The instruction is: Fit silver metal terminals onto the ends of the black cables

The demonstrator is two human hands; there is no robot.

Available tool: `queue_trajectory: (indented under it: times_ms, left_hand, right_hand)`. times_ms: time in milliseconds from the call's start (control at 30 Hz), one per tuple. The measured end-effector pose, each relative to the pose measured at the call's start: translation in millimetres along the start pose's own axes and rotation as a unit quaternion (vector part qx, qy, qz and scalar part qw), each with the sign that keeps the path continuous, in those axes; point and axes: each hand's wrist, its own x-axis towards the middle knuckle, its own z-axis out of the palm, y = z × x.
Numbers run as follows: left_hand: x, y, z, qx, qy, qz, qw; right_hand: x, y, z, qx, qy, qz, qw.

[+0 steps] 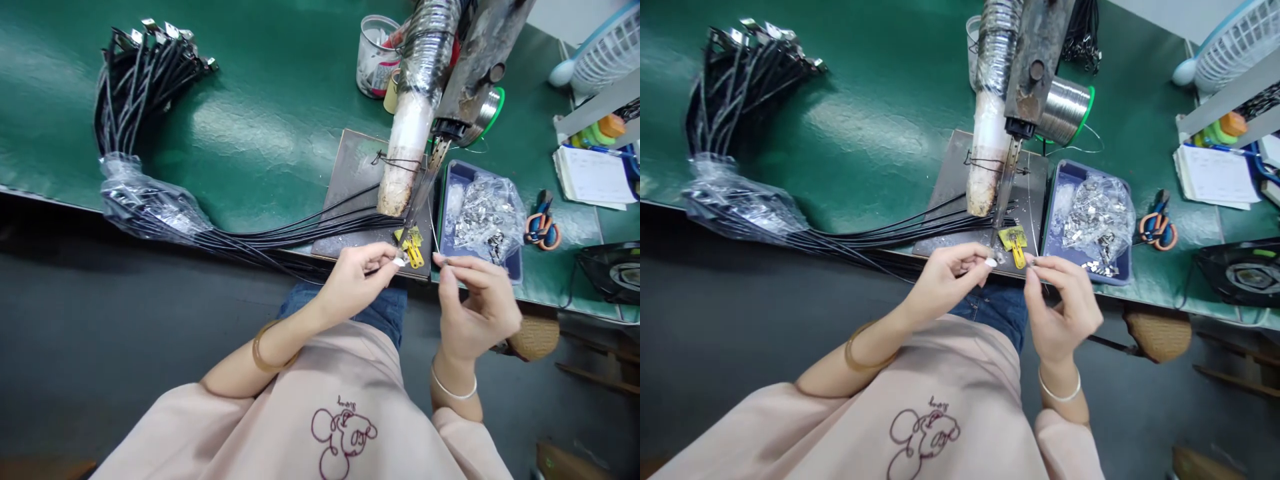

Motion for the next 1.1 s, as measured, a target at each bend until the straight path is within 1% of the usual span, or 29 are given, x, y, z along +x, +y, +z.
queue_trajectory:
  times_ms: [33,67,133,200,300,433,533,600,667,767,800,833,867,900,967,1033,1100]
  left_hand:
    - [0,-1,-1.0,-0.038,0.019,-0.012,0.999]
    - [-1,-1,-2.2,-0.068,0.022,-0.021,0.997]
    - [-3,-3,-5.0,-0.096,0.0,-0.038,0.995]
    - [-6,-6,-7.2,-0.096,-0.019,-0.052,0.994]
    - [-8,-10,-9.3,-0.087,-0.021,-0.058,0.994]
    - [-9,-9,-9.2,-0.087,-0.028,-0.05,0.995]
    - [-9,-8,-8.7,-0.072,-0.035,-0.042,0.996]
    - [-10,-8,-9.1,-0.035,-0.031,-0.019,0.999]
    - [-11,-10,-9.9,0.038,-0.021,0.034,0.998]
    - [-12,-15,-10.1,0.165,-0.007,0.134,0.977]
    - [-13,-16,-9.7,0.187,-0.004,0.152,0.971]
    - [-14,-16,-9.2,0.192,-0.002,0.157,0.969]
    - [-15,-16,-8.9,0.181,-0.004,0.146,0.973]
    - [-15,-15,-8.8,0.152,-0.012,0.12,0.981]
    - [-16,-10,-10.4,0.059,-0.038,0.036,0.997]
    - [-15,-5,-14.2,-0.046,-0.055,-0.049,0.996]
    - [-12,-1,-18.9,-0.119,-0.051,-0.099,0.987]
  right_hand:
    - [-3,0,4,0.015,-0.021,0.004,1.0]
    - [-6,0,7,0.035,-0.046,0.017,0.998]
    - [-10,0,13,0.075,-0.095,0.055,0.991]
    - [-13,1,16,0.106,-0.123,0.093,0.982]
    - [-13,3,16,0.142,-0.136,0.128,0.972]
    - [-13,4,15,0.177,-0.169,0.14,0.959]
    - [-12,5,16,0.182,-0.174,0.149,0.956]
    - [-12,5,16,0.187,-0.178,0.151,0.954]
    - [-11,6,15,0.186,-0.189,0.141,0.954]
    - [-10,5,13,0.145,-0.194,0.105,0.965]
    - [-11,4,13,0.133,-0.191,0.096,0.968]
    - [-12,3,14,0.129,-0.185,0.093,0.97]
    - [-13,2,14,0.133,-0.178,0.095,0.97]
    - [-15,1,15,0.143,-0.171,0.099,0.97]
    - [-17,-2,18,0.154,-0.158,0.105,0.97]
    - [-17,-3,20,0.145,-0.148,0.108,0.972]
    - [-16,-5,21,0.131,-0.131,0.106,0.977]
